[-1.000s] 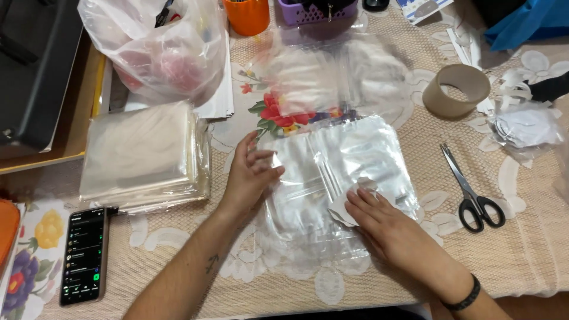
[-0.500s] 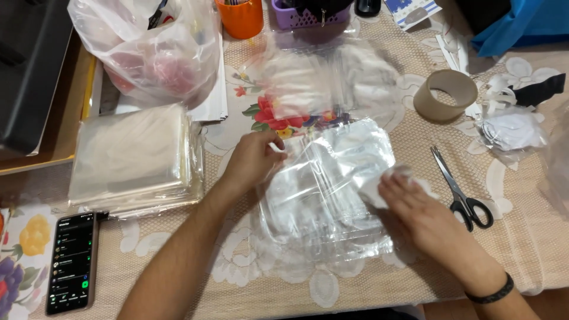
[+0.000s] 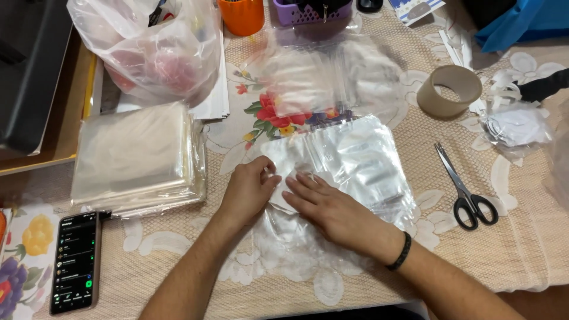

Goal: Cleaning individual clear plastic bags by wiping them with a white cloth on a table.

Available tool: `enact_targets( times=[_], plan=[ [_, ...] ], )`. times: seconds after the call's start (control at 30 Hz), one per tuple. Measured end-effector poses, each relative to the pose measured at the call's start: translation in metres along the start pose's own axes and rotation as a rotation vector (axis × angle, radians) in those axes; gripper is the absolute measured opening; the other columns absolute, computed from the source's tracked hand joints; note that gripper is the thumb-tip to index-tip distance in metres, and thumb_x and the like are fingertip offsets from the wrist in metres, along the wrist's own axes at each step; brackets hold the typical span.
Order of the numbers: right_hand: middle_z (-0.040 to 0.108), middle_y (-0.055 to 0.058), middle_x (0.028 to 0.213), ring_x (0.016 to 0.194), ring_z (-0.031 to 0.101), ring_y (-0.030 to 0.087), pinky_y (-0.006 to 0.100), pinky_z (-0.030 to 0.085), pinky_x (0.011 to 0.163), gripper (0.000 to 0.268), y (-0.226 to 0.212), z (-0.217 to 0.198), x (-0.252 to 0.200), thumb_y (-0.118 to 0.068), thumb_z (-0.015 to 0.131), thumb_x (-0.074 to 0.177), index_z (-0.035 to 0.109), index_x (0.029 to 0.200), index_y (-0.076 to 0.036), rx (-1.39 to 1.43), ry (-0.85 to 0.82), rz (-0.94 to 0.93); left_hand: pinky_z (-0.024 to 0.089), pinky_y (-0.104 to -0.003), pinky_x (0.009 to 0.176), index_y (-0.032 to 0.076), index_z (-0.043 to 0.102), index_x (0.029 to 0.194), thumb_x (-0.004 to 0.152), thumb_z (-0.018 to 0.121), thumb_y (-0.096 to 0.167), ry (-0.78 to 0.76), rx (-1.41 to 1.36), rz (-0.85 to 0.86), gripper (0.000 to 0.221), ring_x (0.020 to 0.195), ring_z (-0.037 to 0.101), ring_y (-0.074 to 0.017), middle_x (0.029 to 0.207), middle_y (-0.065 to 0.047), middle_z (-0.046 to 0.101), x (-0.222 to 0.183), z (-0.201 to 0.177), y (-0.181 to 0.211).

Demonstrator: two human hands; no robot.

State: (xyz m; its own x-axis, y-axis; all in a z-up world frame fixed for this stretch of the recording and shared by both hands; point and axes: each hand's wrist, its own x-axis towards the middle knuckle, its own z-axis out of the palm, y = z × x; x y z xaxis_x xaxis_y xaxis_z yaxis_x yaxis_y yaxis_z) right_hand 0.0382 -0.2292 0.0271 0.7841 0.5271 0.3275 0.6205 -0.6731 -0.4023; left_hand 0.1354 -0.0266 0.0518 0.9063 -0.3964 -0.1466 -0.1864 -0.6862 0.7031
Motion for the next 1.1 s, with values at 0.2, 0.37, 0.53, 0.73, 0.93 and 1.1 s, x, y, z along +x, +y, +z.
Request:
enact_targets(
  times=[0.2,0.37,0.53,0.73,0.93,1.1],
  plan=[
    [0.047,0.02,0.152,0.143,0.038,0.042,0.049,0.029,0.117,0.05,0.027,-0.015,-0.036,-0.015,0.035,0.101,0.049,0.149,-0.01,-0.163,0.028,0.102,0.055,-0.04,0.062,0.003,0.072,0.091,0.086,0.075,0.013,0.018,-0.035,0.02,0.012,0.069,0.069,-0.0325,0.069,-0.016,0.067,0.007,0.004,-0.016],
    [0.047,0.031,0.148,0.142,0.038,0.048,0.053,0.031,0.116,0.054,0.041,-0.048,-0.068,-0.016,0.047,0.096,0.047,0.148,0.0,-0.358,0.075,0.374,0.053,-0.038,0.06,0.001,0.071,0.09,0.088,0.073,0.013,0.056,-0.063,0.025,0.013,0.065,0.067,-0.0298,0.065,-0.014,0.064,0.007,0.004,-0.018],
    [0.051,0.026,0.144,0.141,0.037,0.052,0.054,0.026,0.118,0.04,-0.007,-0.006,-0.058,-0.028,0.047,0.101,0.062,0.13,-0.006,-0.117,0.237,0.148,0.052,-0.039,0.061,0.001,0.071,0.093,0.089,0.073,0.013,0.034,-0.056,0.017,0.013,0.066,0.066,-0.03,0.066,-0.014,0.065,0.003,0.003,-0.016],
    [0.02,0.023,0.163,0.152,0.013,0.043,0.053,0.012,0.121,0.057,-0.033,0.011,-0.102,-0.021,0.048,0.102,0.034,0.156,-0.014,-0.07,-0.081,0.318,0.041,-0.032,0.061,0.011,0.063,0.08,0.093,0.069,0.02,0.034,-0.041,-0.013,0.017,0.058,0.052,-0.0158,0.055,-0.001,0.054,0.002,0.0,-0.009],
    [0.03,0.027,0.159,0.148,0.029,0.039,0.046,0.024,0.124,0.059,-0.033,-0.035,-0.155,-0.007,0.049,0.095,0.037,0.152,-0.007,-0.362,-0.019,0.568,0.043,-0.034,0.065,0.012,0.066,0.084,0.093,0.067,0.023,0.029,0.002,-0.057,0.015,0.062,0.057,-0.0189,0.059,-0.003,0.059,0.005,0.002,-0.012],
    [0.041,0.021,0.157,0.149,0.031,0.045,0.061,0.029,0.119,0.08,-0.027,-0.031,-0.116,-0.022,0.066,0.093,0.02,0.159,-0.022,-0.076,0.225,0.428,0.053,-0.027,0.063,0.008,0.068,0.083,0.094,0.07,0.016,-0.039,-0.188,-0.059,0.014,0.067,0.062,-0.0137,0.073,-0.004,0.068,0.0,-0.011,-0.006]
  ],
)
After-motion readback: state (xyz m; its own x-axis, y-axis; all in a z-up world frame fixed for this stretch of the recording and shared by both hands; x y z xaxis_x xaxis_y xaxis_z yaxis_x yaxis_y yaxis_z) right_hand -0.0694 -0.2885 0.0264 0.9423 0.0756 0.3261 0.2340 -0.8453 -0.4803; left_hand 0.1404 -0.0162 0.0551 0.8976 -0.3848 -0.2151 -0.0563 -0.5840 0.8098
